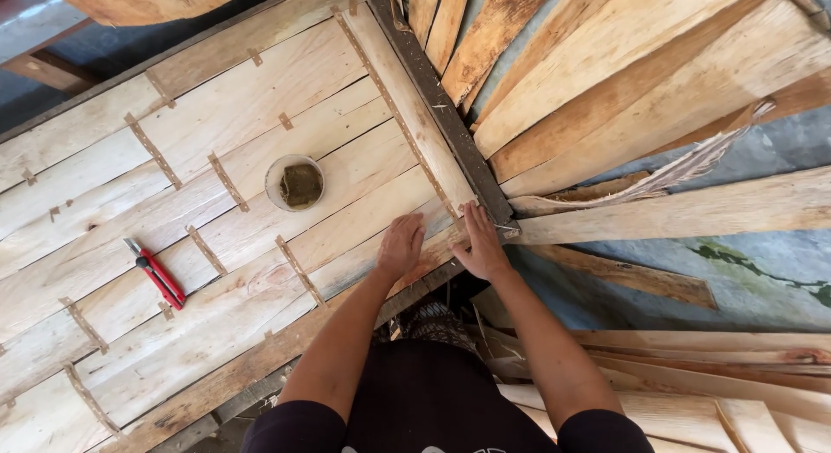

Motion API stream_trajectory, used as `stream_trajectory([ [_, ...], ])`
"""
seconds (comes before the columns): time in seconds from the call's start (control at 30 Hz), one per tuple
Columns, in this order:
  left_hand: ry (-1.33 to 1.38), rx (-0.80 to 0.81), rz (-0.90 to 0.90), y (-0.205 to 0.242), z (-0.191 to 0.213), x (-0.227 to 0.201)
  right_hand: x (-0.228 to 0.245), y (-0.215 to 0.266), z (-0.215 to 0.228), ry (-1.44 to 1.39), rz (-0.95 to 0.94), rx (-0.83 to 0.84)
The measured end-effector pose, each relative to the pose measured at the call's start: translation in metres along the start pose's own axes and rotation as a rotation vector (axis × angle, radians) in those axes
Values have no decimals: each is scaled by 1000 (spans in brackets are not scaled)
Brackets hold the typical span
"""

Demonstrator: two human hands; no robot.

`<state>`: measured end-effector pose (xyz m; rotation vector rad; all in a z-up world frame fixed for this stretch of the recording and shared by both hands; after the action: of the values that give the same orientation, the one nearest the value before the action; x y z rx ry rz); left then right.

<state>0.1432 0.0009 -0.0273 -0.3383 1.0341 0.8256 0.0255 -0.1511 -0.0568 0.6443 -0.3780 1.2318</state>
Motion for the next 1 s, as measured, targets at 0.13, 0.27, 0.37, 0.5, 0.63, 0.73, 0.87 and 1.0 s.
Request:
stream_trajectory([
  [0.13,-53,49,3,1,-11,10,13,2,9,219,98,-182],
  [0.27,-32,39,24,3,-8,6,34,8,6,260,103,-211],
  [0.37,-67,64,33,4,-8,5,37,11,3,298,104,-242],
  [0.5,-185,126,-65,7,-20,6,37,10,1,355,72,-190],
  [0.63,-189,168,-27,7,-24,7,22,6,-16,413,22,-110],
  [0.73,-119,146,68,5,-18,6,30,5,-15,409,16,-126],
  [0.87,-68,135,117,2,-16,7,26,6,-16,392,-39,-81],
  [1.0,-52,138,152,5,-15,8,22,8,-18,379,-44,-69],
])
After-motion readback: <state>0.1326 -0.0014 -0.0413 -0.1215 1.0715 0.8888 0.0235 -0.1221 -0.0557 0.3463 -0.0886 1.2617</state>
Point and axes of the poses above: each hand's wrist, its own y-axis away from the middle knuckle, its own z-axis out of the back of the hand, x = y × z, the point moved 9 cm from there along -y, towards the middle knuckle, and after that the axes turned 10 degrees about z, right-handed, at the moved point
